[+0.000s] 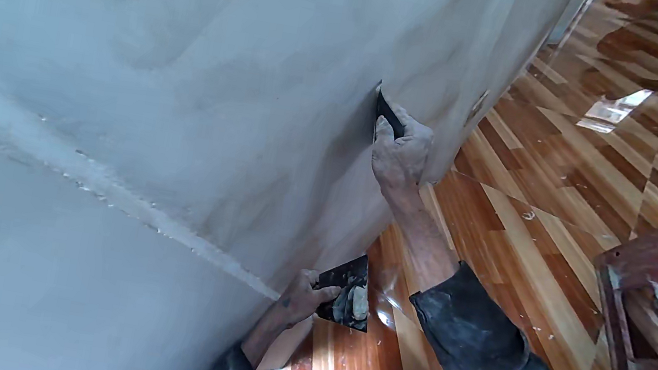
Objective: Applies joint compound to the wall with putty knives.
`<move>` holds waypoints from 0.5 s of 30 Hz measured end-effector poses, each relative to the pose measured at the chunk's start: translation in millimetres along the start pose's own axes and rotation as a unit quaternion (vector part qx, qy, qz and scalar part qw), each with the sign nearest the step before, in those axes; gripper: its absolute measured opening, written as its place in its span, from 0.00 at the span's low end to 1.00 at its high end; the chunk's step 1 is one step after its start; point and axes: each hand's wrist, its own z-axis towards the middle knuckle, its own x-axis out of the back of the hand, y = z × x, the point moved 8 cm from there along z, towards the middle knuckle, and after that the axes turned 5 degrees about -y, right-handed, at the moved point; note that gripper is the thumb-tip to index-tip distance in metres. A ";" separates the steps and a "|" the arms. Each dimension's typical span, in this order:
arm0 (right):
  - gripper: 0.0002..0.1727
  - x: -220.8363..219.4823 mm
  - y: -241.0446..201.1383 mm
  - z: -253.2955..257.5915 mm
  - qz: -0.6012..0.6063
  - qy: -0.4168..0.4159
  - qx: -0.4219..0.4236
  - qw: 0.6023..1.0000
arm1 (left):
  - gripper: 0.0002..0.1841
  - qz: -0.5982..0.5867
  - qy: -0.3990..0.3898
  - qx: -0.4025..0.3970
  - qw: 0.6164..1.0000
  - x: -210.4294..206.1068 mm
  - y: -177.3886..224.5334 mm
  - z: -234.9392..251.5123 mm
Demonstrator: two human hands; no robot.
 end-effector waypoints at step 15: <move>0.26 4.0 -65.2 -58.7 0.011 -0.119 0.103 0.987 | 0.05 -0.069 0.008 -0.012 0.998 -2.6 3.6 9.1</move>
